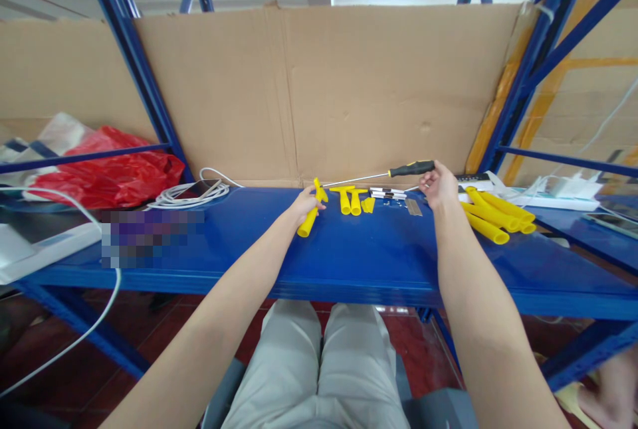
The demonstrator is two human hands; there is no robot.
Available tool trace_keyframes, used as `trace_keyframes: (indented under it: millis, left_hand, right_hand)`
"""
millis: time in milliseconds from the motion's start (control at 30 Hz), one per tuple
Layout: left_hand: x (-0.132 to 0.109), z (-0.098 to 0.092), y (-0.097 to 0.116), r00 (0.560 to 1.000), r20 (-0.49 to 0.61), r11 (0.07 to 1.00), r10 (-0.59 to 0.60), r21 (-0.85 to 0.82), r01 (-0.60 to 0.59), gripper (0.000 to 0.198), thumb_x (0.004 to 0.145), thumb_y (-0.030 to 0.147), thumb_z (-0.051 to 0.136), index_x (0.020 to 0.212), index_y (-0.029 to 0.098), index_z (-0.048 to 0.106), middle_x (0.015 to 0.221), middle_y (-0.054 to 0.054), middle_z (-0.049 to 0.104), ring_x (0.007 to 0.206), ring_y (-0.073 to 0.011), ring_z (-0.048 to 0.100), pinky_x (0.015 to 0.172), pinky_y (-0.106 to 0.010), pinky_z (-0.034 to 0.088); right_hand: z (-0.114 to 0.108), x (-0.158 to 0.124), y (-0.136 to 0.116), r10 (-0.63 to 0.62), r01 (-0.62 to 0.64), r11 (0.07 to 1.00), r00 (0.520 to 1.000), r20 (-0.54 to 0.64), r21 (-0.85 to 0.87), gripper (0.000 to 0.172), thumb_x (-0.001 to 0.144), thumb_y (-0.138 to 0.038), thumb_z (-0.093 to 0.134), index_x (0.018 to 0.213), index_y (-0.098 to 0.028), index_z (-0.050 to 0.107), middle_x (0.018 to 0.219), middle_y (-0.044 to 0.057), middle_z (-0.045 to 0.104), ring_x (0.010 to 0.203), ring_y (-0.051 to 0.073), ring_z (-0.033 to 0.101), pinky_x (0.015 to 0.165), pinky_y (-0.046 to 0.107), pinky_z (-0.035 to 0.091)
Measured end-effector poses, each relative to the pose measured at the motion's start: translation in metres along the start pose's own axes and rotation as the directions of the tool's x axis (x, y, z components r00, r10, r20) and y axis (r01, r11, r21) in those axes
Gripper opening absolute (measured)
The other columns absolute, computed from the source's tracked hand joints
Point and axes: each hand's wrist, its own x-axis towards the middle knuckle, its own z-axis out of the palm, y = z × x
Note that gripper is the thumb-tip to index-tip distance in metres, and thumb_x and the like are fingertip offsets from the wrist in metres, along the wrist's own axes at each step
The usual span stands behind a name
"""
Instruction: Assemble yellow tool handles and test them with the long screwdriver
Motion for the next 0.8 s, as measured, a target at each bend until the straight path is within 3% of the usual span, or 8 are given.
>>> trace_keyframes:
  millis: [100,233,333,633,800]
  left_hand:
    - [-0.001,0.0,0.001,1.0,0.005,1.0,0.001,0.001,-0.001,0.08,0.071,-0.015,0.054,0.143,0.02,0.047,0.113,-0.008,0.07,0.05,-0.0045,0.058,0.039,-0.014,0.037]
    - [-0.001,0.0,0.001,1.0,-0.006,1.0,-0.002,0.017,0.003,0.082,0.07,-0.014,0.058,0.143,0.022,0.047,0.112,-0.007,0.07,0.052,-0.0049,0.059,0.04,-0.013,0.037]
    - [0.001,0.0,-0.001,1.0,-0.007,1.0,0.002,0.018,-0.002,0.083,0.069,-0.012,0.059,0.144,0.021,0.047,0.113,-0.008,0.07,0.053,-0.0061,0.06,0.041,-0.014,0.038]
    - [0.003,0.001,-0.002,1.0,-0.014,1.0,0.0,0.022,0.0,0.082,0.069,-0.008,0.064,0.143,0.024,0.048,0.112,-0.008,0.07,0.056,-0.0081,0.063,0.043,-0.015,0.039]
    - [0.004,0.0,-0.003,1.0,0.006,1.0,0.012,0.023,-0.012,0.082,0.069,-0.012,0.059,0.142,0.022,0.049,0.11,-0.007,0.07,0.051,-0.0058,0.058,0.042,-0.015,0.039]
  right_hand:
    - [0.011,-0.015,-0.005,0.025,-0.028,0.999,0.995,-0.093,-0.033,0.037,0.102,-0.014,0.033,0.067,-0.02,0.045,0.049,-0.002,0.046,0.045,0.009,0.041,0.042,0.02,0.031]
    - [0.016,-0.022,-0.006,-0.002,-0.009,0.996,0.993,-0.122,-0.09,0.036,0.102,-0.018,0.041,0.066,-0.021,0.04,0.048,-0.005,0.038,0.042,0.009,0.032,0.042,0.02,0.028]
    - [0.016,-0.021,-0.006,0.007,-0.021,0.996,0.988,-0.155,-0.092,0.037,0.101,-0.021,0.043,0.064,-0.021,0.036,0.049,-0.004,0.038,0.044,0.009,0.035,0.043,0.021,0.03]
    - [0.019,-0.027,-0.008,0.071,-0.074,0.997,0.991,-0.115,-0.03,0.044,0.101,-0.026,0.042,0.062,-0.023,0.022,0.039,-0.006,0.021,0.04,0.01,0.02,0.037,0.02,0.021]
    - [0.018,-0.026,-0.008,0.061,-0.062,0.998,0.993,-0.098,-0.005,0.042,0.104,-0.024,0.034,0.063,-0.021,0.039,0.045,-0.004,0.034,0.043,0.01,0.03,0.039,0.019,0.026]
